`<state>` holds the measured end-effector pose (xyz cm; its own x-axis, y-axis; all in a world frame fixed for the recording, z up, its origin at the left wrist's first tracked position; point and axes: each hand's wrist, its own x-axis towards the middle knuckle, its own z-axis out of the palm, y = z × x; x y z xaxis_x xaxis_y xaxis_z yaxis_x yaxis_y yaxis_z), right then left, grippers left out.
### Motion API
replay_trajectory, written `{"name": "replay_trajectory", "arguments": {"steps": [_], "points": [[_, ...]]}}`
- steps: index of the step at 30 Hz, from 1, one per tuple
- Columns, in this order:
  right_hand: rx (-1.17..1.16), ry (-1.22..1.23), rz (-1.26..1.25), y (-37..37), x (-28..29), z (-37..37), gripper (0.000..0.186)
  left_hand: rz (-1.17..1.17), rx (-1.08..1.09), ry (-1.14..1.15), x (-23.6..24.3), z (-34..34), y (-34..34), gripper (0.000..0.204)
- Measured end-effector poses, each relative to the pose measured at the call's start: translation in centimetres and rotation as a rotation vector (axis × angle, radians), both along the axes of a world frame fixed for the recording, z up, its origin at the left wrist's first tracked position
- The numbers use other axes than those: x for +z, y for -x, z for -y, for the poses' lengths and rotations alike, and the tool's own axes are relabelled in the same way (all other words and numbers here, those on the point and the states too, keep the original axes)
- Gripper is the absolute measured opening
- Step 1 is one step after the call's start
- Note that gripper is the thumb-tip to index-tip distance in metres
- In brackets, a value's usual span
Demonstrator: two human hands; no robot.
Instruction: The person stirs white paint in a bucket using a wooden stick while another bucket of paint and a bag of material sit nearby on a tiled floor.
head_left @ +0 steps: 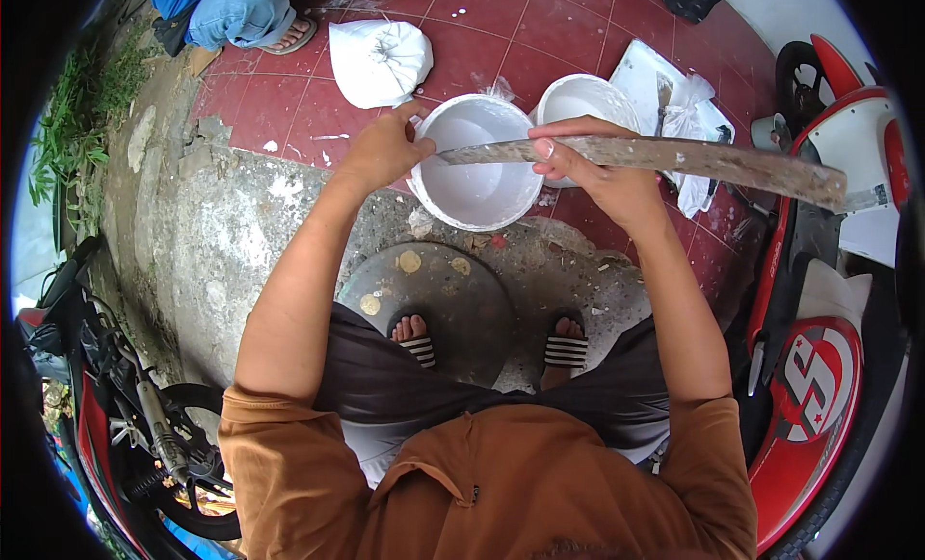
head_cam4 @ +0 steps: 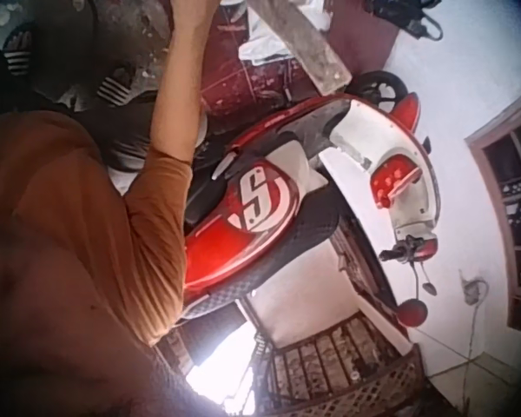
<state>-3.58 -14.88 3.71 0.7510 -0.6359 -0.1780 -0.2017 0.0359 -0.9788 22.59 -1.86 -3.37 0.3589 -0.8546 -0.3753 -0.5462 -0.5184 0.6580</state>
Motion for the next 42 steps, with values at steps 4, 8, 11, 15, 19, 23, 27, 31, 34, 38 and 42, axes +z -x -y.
{"name": "replay_trajectory", "arguments": {"steps": [4, 8, 11, 15, 19, 23, 27, 31, 34, 38, 42], "points": [[-0.055, 0.324, -0.005, 2.2, 0.6, -0.4, 0.024, 0.071, -0.027, 0.025, 2.7, -0.1, 1.6, 0.044], [-0.063, 0.454, -0.027, 4.2, 1.0, -0.4, 0.025, 0.150, -0.089, 0.046, 3.5, 0.2, 2.5, 0.045], [-0.049, 0.479, -0.072, 5.7, 1.1, -0.9, 0.024, 0.178, -0.121, 0.038, 3.6, 0.0, 3.0, 0.046], [-0.007, 0.403, -0.148, 7.3, 1.0, -2.3, 0.022, 0.200, -0.110, 0.013, 4.1, 0.1, 3.7, 0.046], [-0.003, 0.232, -0.014, 7.4, -0.6, -3.6, 0.021, 0.213, -0.141, -0.016, 4.2, 0.3, 3.5, 0.046], [-0.048, 0.316, 0.015, 6.8, 0.0, -3.2, 0.021, 0.206, -0.138, -0.028, 4.1, 0.2, 3.4, 0.048], [-0.064, 0.465, 0.041, 6.6, -0.2, -2.8, 0.021, 0.189, -0.148, -0.024, 4.2, 0.1, 3.4, 0.049], [-0.024, 0.374, -0.078, 6.5, 0.4, -3.7, 0.020, 0.161, -0.132, -0.020, 4.4, -0.1, 3.6, 0.049], [0.001, 0.307, -0.078, 6.5, -0.3, -4.5, 0.021, 0.157, -0.136, -0.016, 4.6, 0.0, 3.7, 0.048], [0.034, 0.223, -0.016, 5.7, -1.0, -5.1, 0.021, 0.156, -0.135, -0.029, 4.3, -0.3, 3.7, 0.047], [-0.011, 0.319, -0.081, 5.7, -0.3, -4.5, 0.021, 0.149, -0.137, 0.000, 4.2, -0.4, 3.6, 0.048]]}}
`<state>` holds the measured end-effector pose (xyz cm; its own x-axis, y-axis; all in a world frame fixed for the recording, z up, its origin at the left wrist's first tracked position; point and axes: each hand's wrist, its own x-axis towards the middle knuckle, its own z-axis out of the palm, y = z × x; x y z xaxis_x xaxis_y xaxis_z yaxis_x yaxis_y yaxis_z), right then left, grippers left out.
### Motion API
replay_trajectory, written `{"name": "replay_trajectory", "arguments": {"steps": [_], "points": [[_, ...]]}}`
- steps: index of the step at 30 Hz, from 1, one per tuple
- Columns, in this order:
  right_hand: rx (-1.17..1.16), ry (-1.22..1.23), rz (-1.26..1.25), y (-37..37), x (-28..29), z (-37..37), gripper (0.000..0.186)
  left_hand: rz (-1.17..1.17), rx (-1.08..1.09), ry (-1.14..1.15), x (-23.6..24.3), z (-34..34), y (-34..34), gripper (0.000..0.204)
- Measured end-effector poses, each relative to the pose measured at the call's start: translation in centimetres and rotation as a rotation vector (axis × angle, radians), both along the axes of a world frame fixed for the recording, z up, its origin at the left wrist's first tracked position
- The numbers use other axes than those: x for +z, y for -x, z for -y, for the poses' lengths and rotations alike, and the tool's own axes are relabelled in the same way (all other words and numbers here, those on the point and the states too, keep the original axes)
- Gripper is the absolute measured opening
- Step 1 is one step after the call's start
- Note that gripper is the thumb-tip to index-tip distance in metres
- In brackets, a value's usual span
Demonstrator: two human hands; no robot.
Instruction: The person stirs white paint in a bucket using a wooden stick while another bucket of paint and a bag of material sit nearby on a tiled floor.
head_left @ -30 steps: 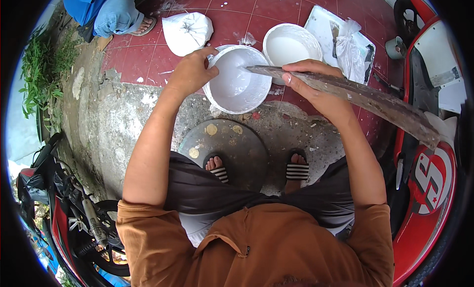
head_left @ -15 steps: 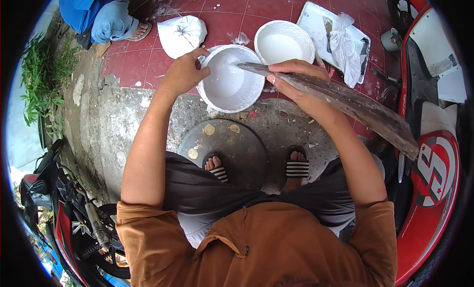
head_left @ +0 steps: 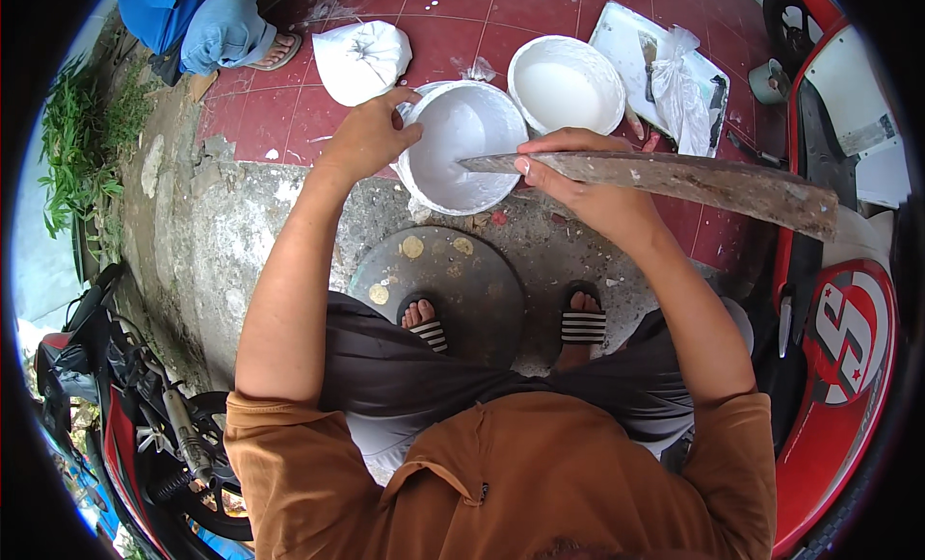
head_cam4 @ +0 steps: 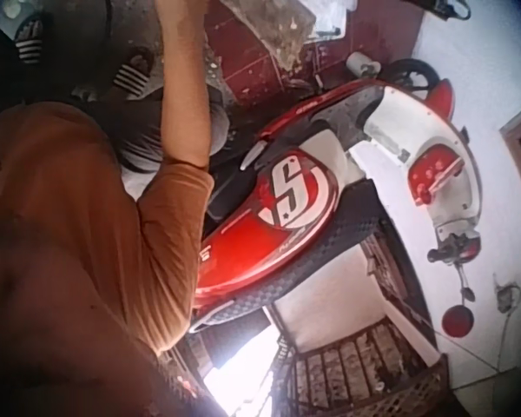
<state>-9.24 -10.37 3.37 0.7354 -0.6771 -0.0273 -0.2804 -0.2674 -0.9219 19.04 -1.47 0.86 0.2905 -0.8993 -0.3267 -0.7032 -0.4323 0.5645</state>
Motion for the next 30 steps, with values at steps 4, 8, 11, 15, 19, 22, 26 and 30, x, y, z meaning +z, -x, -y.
{"name": "replay_trajectory", "arguments": {"steps": [4, 8, 11, 15, 19, 22, 26, 30], "points": [[-0.091, 0.179, -0.046, 0.3, 0.1, 0.8, 0.023, -0.016, 0.002, -0.021, 0.1, 0.0, 0.1, 0.049], [-0.151, 0.091, 0.046, -0.2, 0.4, 1.0, 0.021, 0.024, 0.007, 0.011, -0.3, 0.0, 0.0, 0.049], [-0.122, 0.136, 0.106, -0.3, 0.3, 1.1, 0.021, 0.023, 0.005, 0.037, -0.2, 0.1, 0.1, 0.049], [-0.089, 0.269, 0.152, -1.1, 0.4, 0.8, 0.020, 0.001, -0.024, 0.026, -0.7, 0.0, -0.5, 0.049], [-0.018, 0.203, 0.299, -1.0, -1.0, 0.6, 0.019, 0.014, -0.016, 0.017, -0.8, 0.0, -0.5, 0.050], [0.058, 0.163, 0.358, -0.6, -1.2, 0.3, 0.019, -0.010, -0.005, 0.023, -1.2, -0.1, -0.9, 0.051], [0.110, 0.019, 0.168, 0.9, -0.9, 0.8, 0.024, -0.017, 0.003, 0.031, -1.3, 0.0, -1.1, 0.050], [0.009, 0.170, 0.101, 0.9, -0.2, 1.9, 0.019, -0.012, 0.012, 0.024, -1.2, 0.1, -1.2, 0.050]]}}
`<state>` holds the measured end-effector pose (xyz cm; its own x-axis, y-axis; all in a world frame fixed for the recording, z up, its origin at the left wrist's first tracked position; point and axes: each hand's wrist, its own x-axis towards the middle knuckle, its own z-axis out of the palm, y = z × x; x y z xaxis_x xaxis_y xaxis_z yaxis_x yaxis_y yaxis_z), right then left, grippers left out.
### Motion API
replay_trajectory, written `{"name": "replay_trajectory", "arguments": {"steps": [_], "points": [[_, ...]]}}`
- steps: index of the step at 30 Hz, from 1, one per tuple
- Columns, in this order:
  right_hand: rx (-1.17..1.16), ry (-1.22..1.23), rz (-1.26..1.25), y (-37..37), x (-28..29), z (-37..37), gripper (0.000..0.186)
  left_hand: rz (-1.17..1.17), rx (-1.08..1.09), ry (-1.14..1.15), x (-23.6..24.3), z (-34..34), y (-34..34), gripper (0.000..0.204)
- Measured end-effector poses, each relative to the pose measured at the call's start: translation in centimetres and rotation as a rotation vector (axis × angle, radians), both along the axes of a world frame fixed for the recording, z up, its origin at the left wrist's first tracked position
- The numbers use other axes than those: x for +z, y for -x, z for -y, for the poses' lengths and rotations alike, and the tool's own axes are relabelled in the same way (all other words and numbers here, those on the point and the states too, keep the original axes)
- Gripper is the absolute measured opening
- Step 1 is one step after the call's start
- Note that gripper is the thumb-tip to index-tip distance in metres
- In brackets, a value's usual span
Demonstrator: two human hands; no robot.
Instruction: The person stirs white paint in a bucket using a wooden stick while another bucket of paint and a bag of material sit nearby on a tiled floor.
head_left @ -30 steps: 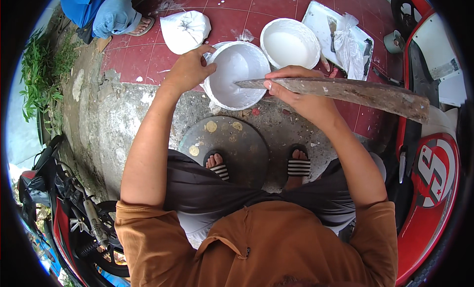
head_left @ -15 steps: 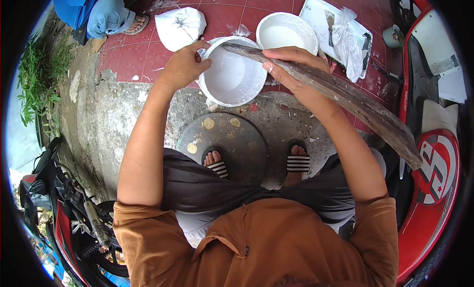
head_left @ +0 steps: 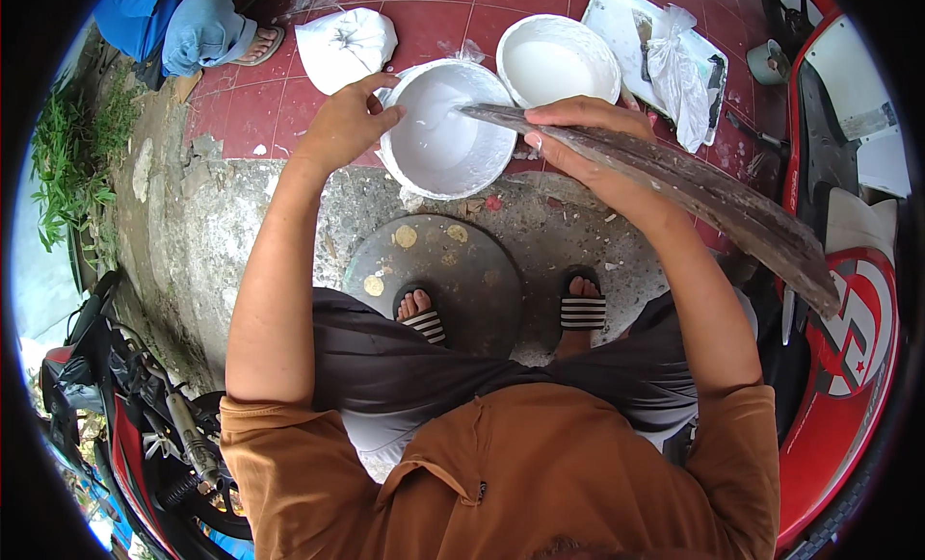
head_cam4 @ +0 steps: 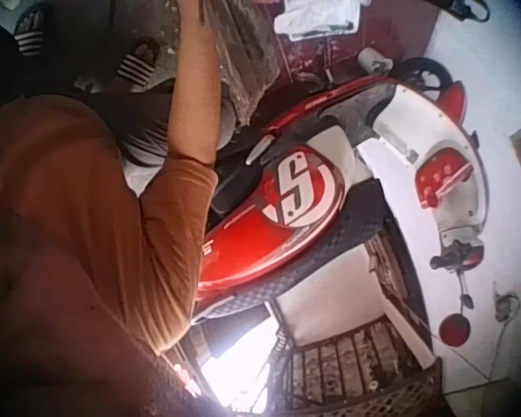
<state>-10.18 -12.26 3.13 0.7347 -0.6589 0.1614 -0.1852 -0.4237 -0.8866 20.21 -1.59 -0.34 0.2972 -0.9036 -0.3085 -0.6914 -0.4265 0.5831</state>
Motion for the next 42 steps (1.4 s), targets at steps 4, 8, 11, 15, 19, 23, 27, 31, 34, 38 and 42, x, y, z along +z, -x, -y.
{"name": "replay_trajectory", "arguments": {"steps": [4, 8, 11, 15, 19, 23, 27, 31, 34, 38, 42], "points": [[0.010, 0.008, 0.055, -0.6, -0.5, -0.2, 0.022, -0.009, 0.020, -0.004, -0.1, -0.1, 0.0, 0.049], [0.177, 0.016, 0.211, -1.0, -1.6, -1.0, 0.025, -0.014, 0.032, -0.010, -0.3, 0.0, -0.5, 0.049], [0.212, -0.106, 0.127, -0.8, -0.8, -1.1, 0.024, -0.018, 0.047, -0.013, -0.3, -0.2, -0.7, 0.050], [0.163, -0.066, 0.086, -0.2, -1.1, 0.1, 0.019, -0.019, 0.059, -0.017, 0.1, 0.0, -0.5, 0.051], [0.040, -0.062, 0.017, -0.4, 0.2, 0.8, 0.020, 0.002, 0.052, -0.027, 0.3, 0.1, -0.5, 0.051], [0.030, -0.015, 0.036, -0.7, -0.2, 0.9, 0.021, 0.035, 0.035, -0.007, -0.3, 0.1, -0.7, 0.051], [0.016, -0.098, -0.057, -0.8, 0.0, 0.2, 0.022, 0.044, 0.033, -0.011, 0.1, 0.0, -0.6, 0.051], [0.034, -0.155, -0.079, -0.8, -0.4, -0.2, 0.022, 0.042, 0.010, -0.004, -0.1, 0.2, -0.8, 0.052], [-0.014, -0.005, 0.030, -1.4, -0.8, 0.0, 0.022, 0.023, 0.035, -0.033, 0.1, 0.3, -0.7, 0.053], [-0.028, 0.020, 0.030, -1.8, 0.9, 0.8, 0.019, 0.036, 0.027, -0.028, 0.0, -0.1, -0.9, 0.053], [-0.062, -0.019, -0.092, -1.2, 1.0, 0.3, 0.018, 0.062, 0.038, -0.034, 0.5, 0.0, -0.4, 0.052]]}}
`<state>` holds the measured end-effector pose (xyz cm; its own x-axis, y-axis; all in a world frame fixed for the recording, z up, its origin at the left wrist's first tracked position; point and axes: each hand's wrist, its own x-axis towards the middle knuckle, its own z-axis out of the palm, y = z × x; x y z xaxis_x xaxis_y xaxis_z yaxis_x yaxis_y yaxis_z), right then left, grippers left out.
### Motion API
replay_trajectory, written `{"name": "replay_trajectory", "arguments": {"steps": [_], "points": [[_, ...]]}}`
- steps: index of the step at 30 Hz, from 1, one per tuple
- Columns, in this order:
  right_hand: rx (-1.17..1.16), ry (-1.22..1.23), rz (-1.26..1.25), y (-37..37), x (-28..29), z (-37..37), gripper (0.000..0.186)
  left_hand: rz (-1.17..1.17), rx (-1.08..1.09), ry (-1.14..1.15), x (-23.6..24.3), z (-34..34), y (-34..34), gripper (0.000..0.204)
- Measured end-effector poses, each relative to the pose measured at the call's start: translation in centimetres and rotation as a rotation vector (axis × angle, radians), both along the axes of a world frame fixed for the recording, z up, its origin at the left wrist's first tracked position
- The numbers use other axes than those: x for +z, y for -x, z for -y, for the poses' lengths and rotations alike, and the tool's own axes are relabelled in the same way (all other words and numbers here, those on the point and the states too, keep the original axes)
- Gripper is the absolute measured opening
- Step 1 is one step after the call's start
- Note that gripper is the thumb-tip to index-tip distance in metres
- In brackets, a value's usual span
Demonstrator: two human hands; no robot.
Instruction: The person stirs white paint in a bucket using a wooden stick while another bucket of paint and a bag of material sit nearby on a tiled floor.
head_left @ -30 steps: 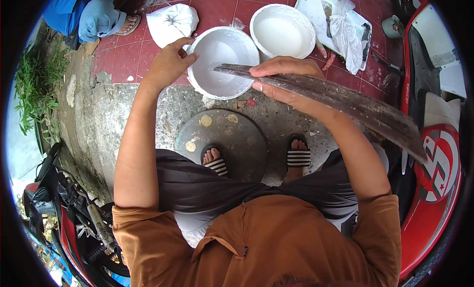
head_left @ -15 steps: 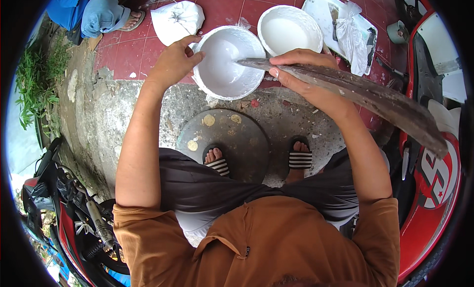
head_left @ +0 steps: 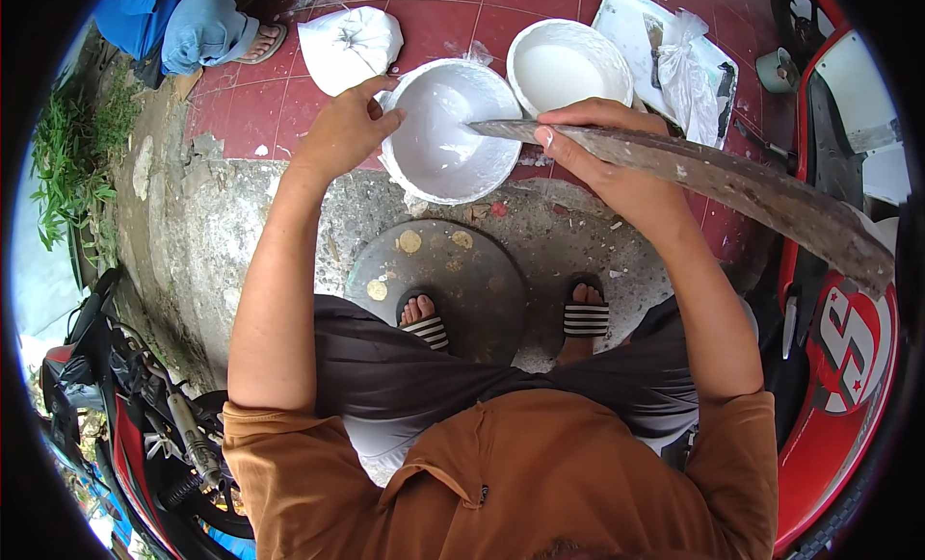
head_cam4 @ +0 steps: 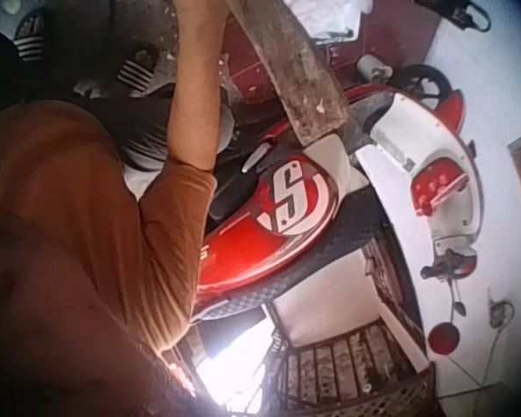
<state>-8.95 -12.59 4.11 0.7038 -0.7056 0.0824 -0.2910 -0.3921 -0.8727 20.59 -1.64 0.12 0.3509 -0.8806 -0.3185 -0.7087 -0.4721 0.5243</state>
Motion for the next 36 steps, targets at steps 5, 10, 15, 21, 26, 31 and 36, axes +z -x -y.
{"name": "replay_trajectory", "arguments": {"steps": [5, 10, 15, 21, 26, 31, 36], "points": [[0.108, -0.137, 0.045, 0.0, -1.8, -1.0, 0.019, -0.015, -0.014, -0.001, 0.2, 0.1, 0.1, 0.052], [0.047, -0.172, 0.059, -0.5, -1.4, -1.0, 0.018, -0.006, -0.024, 0.003, -0.1, 0.0, 0.0, 0.051], [0.003, 0.103, 0.053, -0.3, -0.4, 0.1, 0.016, -0.018, -0.030, 0.025, 0.1, 0.0, 0.2, 0.050], [0.031, -0.150, -0.010, -0.2, -1.3, -1.2, 0.018, -0.038, -0.032, 0.034, -0.2, -0.1, 0.1, 0.050], [-0.035, -0.229, 0.124, -1.0, -1.8, -1.7, 0.019, -0.043, -0.038, 0.031, -0.3, 0.0, 0.2, 0.050], [-0.077, -0.001, 0.102, -0.6, -0.8, -0.3, 0.019, -0.043, -0.035, 0.036, -0.2, -0.2, 0.3, 0.050], [0.020, -0.063, 0.003, -0.5, -1.1, -1.4, 0.017, -0.047, -0.045, 0.044, -0.5, -0.1, 0.1, 0.050]]}}
